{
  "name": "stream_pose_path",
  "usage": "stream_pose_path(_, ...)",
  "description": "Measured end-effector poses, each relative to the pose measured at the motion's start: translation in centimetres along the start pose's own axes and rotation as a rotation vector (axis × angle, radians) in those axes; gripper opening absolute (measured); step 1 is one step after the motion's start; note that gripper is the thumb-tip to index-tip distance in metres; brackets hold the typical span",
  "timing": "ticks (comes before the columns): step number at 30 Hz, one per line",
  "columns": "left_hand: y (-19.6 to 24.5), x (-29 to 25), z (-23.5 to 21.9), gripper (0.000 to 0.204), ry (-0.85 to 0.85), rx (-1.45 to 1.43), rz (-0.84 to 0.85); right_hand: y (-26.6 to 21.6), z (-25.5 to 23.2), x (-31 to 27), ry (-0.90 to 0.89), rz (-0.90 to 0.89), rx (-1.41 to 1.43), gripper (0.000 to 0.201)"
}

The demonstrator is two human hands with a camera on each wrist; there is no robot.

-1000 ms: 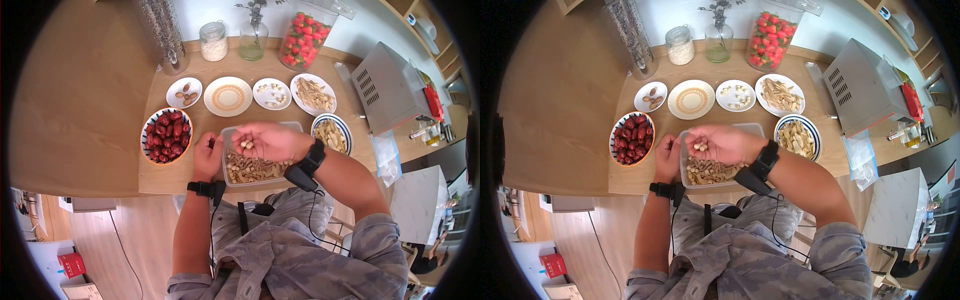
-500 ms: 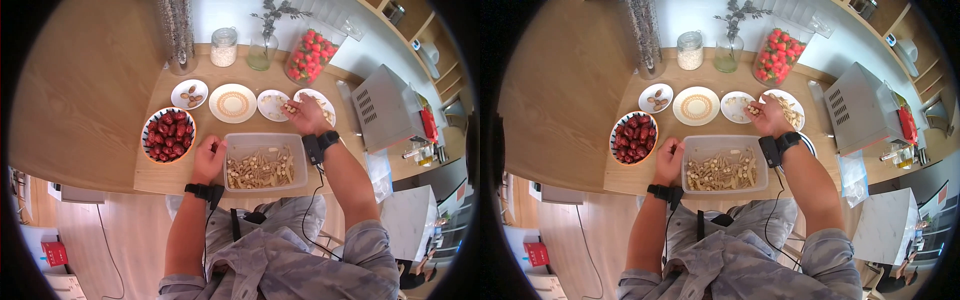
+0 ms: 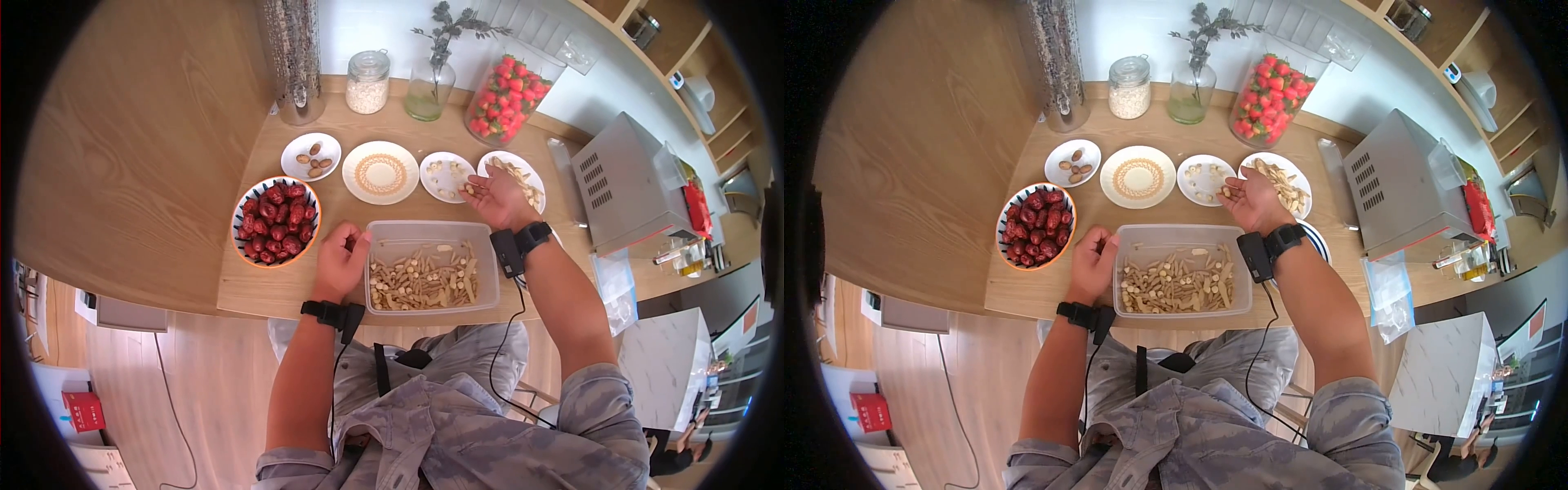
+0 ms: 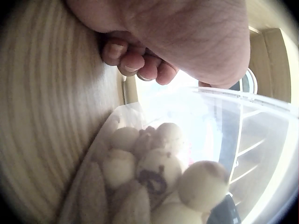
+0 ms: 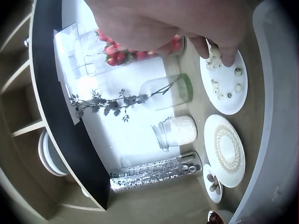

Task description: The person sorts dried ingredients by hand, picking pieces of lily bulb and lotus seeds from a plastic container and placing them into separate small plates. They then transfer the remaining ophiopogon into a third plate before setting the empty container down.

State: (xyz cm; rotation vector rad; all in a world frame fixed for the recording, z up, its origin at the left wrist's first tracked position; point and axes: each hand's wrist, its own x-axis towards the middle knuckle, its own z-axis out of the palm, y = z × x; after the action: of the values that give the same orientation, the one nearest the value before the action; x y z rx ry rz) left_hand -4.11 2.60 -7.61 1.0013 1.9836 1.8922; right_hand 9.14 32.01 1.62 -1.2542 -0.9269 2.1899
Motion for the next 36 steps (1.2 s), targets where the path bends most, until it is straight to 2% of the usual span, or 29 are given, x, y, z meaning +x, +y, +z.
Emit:
stream_pose_path(3, -0.1, 0.0, 0.0, 0.029, 0.006, 0.004, 0.005, -0.4, 0.1, -0.1, 0.020, 0.045, -0.021, 0.039)
stream_pose_path(6, -0.3, -0.1, 0.0, 0.029, 0.008, 0.002, 0.005, -0.5, 0.3, -0.5, -0.027, -0.012, 0.003, 0.034)
stream_pose_path(9, 0.1, -0.2, -0.1, 0.029, 0.003, 0.011, 0.006, -0.2, 0.7, -2.2, -0.201, -0.104, -0.096, 0.026)
stream_pose_path(12, 0.0, -0.1, 0.1, 0.028, 0.014, 0.001, 0.016, 1.2, 1.3, -4.9, -0.520, -0.013, -0.280, 0.025)
stream_pose_path(15, -0.4, 0.0, 0.1, 0.028, 0.017, 0.022, 0.015, 4.4, 3.5, -9.0, -0.699, 0.182, -0.567, 0.024)
stream_pose_path(18, -0.5, 0.0, 0.0, 0.028, 0.019, -0.003, 0.019, 8.3, 4.0, -9.0, -0.803, 0.217, -0.875, 0.022)
stream_pose_path(21, -0.6, 0.0, 0.0, 0.027, 0.023, -0.010, -0.009, 10.4, 4.6, -9.1, -0.783, 0.049, -1.116, 0.018)
stream_pose_path(24, -0.6, 0.0, 0.1, 0.027, 0.025, -0.019, -0.015, 9.9, 5.4, -9.6, -0.798, -0.059, -1.379, 0.024)
stream_pose_path(27, -0.3, 0.0, 0.1, 0.027, 0.023, -0.003, 0.006, 9.9, 5.8, -9.9, -0.860, -0.274, -1.549, 0.024)
stream_pose_path(30, -0.1, 0.1, 0.0, 0.028, 0.013, -0.018, -0.007, 11.4, 5.5, -9.3, -0.816, -0.411, -1.584, 0.025)
stream_pose_path(36, -0.5, 0.0, 0.1, 0.027, 0.019, -0.034, -0.006, 10.9, 6.1, -9.7, -0.776, -0.344, -1.574, 0.026)
